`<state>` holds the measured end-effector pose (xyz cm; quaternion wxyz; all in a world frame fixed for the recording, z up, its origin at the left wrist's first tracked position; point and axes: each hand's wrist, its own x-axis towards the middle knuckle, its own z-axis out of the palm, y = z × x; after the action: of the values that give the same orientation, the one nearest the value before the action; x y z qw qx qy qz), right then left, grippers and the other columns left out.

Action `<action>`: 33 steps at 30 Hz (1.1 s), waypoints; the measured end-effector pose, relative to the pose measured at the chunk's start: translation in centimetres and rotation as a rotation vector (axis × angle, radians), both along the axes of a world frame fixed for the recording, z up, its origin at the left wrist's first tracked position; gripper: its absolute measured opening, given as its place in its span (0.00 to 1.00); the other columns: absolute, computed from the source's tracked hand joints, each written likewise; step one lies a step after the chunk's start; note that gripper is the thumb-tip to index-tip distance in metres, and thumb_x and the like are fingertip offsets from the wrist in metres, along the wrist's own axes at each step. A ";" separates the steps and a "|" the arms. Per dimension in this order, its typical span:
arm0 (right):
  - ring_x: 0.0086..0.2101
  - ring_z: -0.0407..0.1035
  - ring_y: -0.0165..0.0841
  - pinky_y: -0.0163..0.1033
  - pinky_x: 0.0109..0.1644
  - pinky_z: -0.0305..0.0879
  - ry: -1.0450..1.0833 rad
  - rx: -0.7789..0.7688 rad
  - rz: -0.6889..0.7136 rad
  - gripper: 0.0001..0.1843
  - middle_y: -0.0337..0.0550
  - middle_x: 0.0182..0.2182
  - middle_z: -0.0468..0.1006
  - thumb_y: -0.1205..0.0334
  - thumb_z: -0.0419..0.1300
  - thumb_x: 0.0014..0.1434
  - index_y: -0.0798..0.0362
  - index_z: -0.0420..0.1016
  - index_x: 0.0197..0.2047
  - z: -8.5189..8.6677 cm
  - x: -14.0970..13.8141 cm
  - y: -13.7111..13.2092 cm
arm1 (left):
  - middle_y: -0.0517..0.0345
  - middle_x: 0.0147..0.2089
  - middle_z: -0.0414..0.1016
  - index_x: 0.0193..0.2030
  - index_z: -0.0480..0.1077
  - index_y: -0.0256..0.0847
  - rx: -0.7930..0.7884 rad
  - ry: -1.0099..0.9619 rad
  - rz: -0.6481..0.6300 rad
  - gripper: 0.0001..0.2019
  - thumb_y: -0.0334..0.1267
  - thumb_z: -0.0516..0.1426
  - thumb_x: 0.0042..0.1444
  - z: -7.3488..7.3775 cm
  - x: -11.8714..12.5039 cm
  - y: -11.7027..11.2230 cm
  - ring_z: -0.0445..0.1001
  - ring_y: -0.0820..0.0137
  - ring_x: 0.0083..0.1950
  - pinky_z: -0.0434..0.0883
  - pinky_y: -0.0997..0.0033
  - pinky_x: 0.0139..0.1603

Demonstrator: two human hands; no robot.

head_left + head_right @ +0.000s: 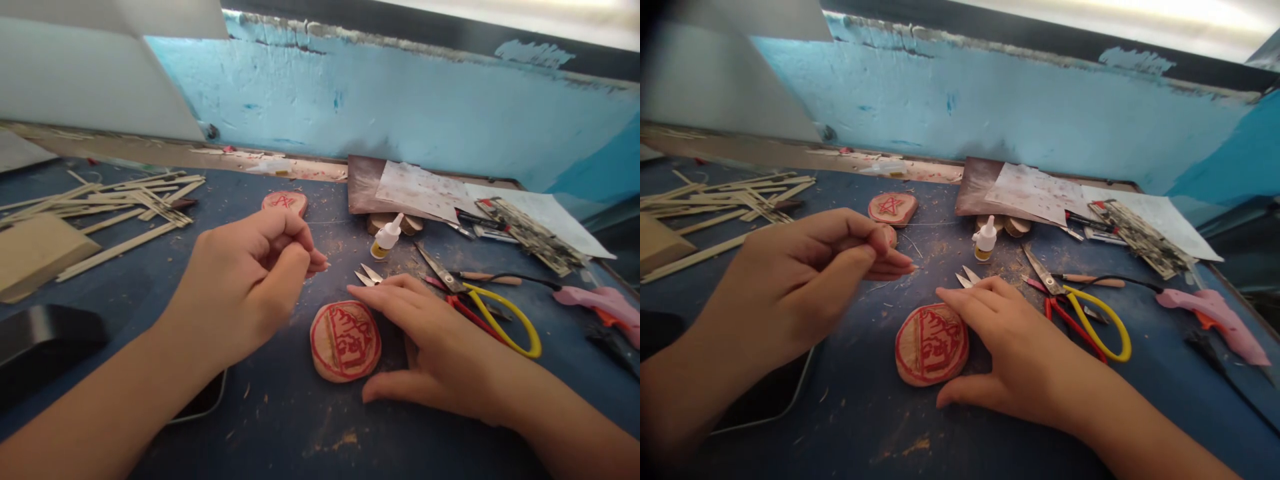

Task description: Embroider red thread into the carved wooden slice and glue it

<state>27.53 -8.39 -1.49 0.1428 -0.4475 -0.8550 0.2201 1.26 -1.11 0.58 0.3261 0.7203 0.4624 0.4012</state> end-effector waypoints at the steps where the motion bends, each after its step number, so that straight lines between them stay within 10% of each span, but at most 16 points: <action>1: 0.68 0.66 0.50 0.56 0.70 0.71 -0.012 -0.004 0.012 0.53 0.52 0.70 0.76 0.40 0.78 0.59 0.52 0.63 0.78 -0.1 -0.1 0.0 | 0.64 0.35 0.89 0.39 0.79 0.47 -0.009 0.001 -0.005 0.05 0.38 0.60 0.66 0.1 0.1 0.0 0.90 0.66 0.38 0.85 0.74 0.39; 24: 0.63 0.71 0.45 0.53 0.69 0.69 0.017 0.056 0.047 0.46 0.49 0.65 0.80 0.50 0.79 0.60 0.53 0.67 0.74 -0.7 -0.4 0.3 | 0.62 0.33 0.87 0.32 0.65 0.46 -0.486 -0.339 -0.172 0.06 0.31 0.57 0.57 0.1 0.6 -0.3 0.89 0.62 0.35 0.84 0.69 0.39; 33: 0.62 0.71 0.46 0.54 0.68 0.69 0.020 0.048 0.043 0.46 0.50 0.64 0.80 0.50 0.80 0.60 0.53 0.68 0.74 -0.6 -0.4 0.1 | 0.62 0.35 0.87 0.35 0.69 0.44 -0.368 -0.302 -0.297 0.06 0.30 0.56 0.62 0.0 0.8 -0.4 0.88 0.66 0.36 0.84 0.71 0.40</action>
<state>27.12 -8.28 -2.07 0.1574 -0.4231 -0.8680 0.2069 2.02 -1.48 0.60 0.5718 0.6411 0.3629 0.3610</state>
